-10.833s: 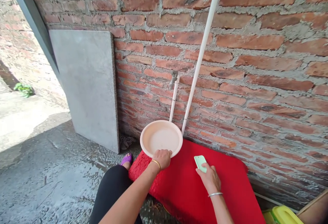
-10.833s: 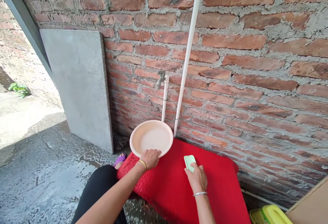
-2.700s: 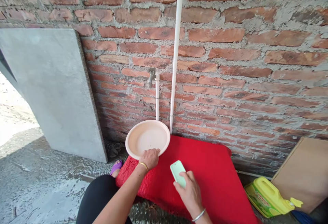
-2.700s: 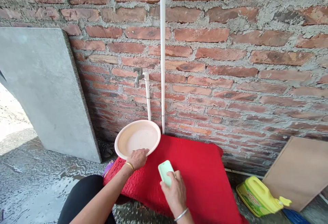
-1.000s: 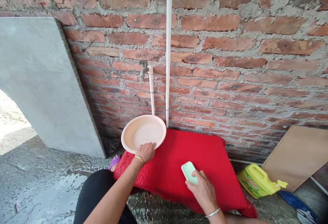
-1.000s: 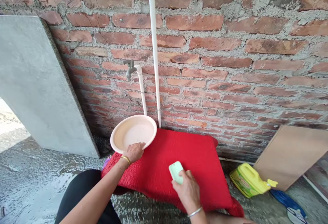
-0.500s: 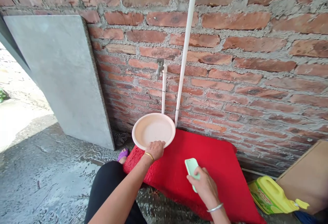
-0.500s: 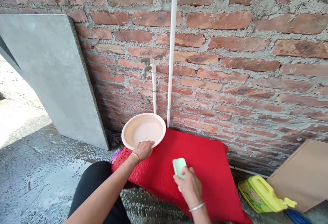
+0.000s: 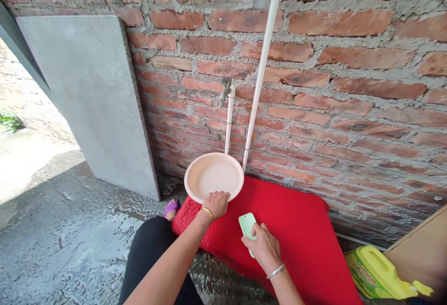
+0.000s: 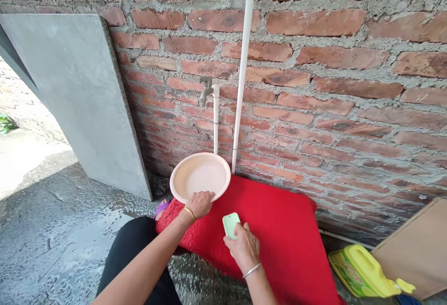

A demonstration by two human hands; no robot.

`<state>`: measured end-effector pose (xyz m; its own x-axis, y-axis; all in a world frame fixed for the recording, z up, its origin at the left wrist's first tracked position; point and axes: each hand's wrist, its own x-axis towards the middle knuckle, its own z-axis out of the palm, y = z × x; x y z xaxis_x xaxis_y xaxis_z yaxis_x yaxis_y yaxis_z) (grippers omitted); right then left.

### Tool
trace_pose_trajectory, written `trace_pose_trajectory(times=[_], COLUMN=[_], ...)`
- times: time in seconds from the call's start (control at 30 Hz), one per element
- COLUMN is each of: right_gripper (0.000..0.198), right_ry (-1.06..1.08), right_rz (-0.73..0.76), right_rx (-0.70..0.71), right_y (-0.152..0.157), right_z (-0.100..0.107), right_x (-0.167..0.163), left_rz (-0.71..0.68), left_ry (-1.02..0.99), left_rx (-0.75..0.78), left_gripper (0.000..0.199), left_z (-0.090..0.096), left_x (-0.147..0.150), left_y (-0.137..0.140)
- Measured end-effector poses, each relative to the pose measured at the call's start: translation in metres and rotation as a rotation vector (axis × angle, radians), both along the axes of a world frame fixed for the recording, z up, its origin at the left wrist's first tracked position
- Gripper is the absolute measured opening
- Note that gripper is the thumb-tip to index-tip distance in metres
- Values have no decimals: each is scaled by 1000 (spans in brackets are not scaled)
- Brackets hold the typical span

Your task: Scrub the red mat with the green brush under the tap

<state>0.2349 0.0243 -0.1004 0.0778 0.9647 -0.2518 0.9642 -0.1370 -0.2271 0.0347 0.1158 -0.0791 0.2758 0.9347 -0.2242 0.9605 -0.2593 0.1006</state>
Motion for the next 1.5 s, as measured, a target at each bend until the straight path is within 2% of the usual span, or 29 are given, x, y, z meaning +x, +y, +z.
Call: trace_pose_trajectory(times=[0.1, 0.3, 0.37, 0.47, 0.63, 0.73, 0.8, 0.97, 1.07, 1.17, 1.4, 1.5], right_gripper=[19, 24, 25, 24, 29, 33, 30, 15, 14, 14, 33, 34], right_ry=[-38, 28, 42, 41, -26, -58, -45, 53, 65, 22, -15, -55], right_rz=[-36, 121, 144, 83, -121, -163, -115, 118, 162, 85, -304, -348], right_rx=[-9, 42, 38, 16, -24, -25, 1, 53, 33, 19, -6, -11], right_y=[7, 21, 26, 34, 37, 26, 12, -24, -32, -31, -38, -40], right_z=[4, 9, 9, 7, 8, 8, 7, 0, -1, 0, -8, -9], right_x=[10, -55, -64, -41, 43, 55, 35, -49, -60, -22, 129, 151], left_rz=[1, 7, 12, 19, 17, 15, 14, 17, 13, 9, 9, 4], left_ry=[-3, -5, -8, -6, -13, -12, -12, 6, 11, 10, 0, 3], left_rx=[1, 10, 8, 5, -2, -10, -8, -3, -8, -23, -9, -8], left_gripper=[46, 43, 42, 41, 42, 42, 42, 42, 42, 43, 42, 43], left_z=[1, -3, -5, -6, -3, -1, 0, 1, 1, 0, -4, -3], left_x=[1, 0, 0, -1, -1, -1, -1, -2, -2, -3, -3, -2], left_y=[-1, 0, 1, 2, 1, 0, 0, 0, 2, 3, 2, 1])
